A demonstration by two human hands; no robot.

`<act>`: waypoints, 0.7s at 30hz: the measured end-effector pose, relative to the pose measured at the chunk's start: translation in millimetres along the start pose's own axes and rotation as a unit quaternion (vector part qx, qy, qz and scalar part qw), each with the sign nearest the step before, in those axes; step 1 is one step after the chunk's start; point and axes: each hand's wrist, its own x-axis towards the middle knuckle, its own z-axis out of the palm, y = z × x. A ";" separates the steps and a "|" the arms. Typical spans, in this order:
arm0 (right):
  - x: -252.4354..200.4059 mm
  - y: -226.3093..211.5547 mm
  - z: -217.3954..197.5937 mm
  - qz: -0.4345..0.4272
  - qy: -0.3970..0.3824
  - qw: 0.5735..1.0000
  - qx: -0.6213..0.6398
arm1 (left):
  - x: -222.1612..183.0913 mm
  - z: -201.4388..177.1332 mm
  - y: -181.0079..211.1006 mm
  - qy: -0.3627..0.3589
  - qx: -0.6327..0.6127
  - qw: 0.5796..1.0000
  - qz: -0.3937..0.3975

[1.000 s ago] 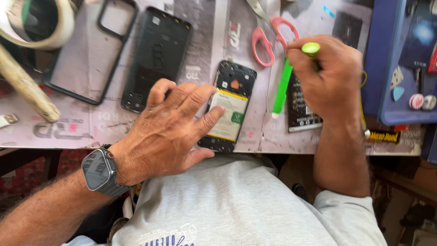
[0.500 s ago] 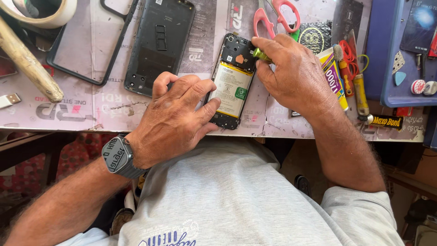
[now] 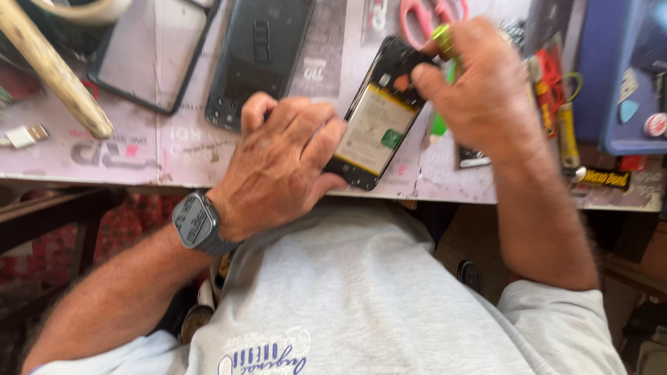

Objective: The person uses a screwdriver to remove screws from a smartphone's internal frame and places them on the table. They then use a brush to clean the back cover of the phone and a utility knife to scrape off residue from the edges.

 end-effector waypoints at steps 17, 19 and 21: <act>-4.2 17.9 -10.1 0.166 -0.092 0.741 0.644 | 22.8 0.8 0.7 0.097 -0.382 0.907 -0.150; 1.4 13.8 -11.6 0.165 -0.094 0.727 0.659 | 35.6 2.2 -4.4 0.049 -0.478 0.856 -0.189; 1.2 9.9 -10.6 0.187 -0.091 0.732 0.649 | 43.9 5.5 -5.2 -0.023 -0.570 0.785 -0.241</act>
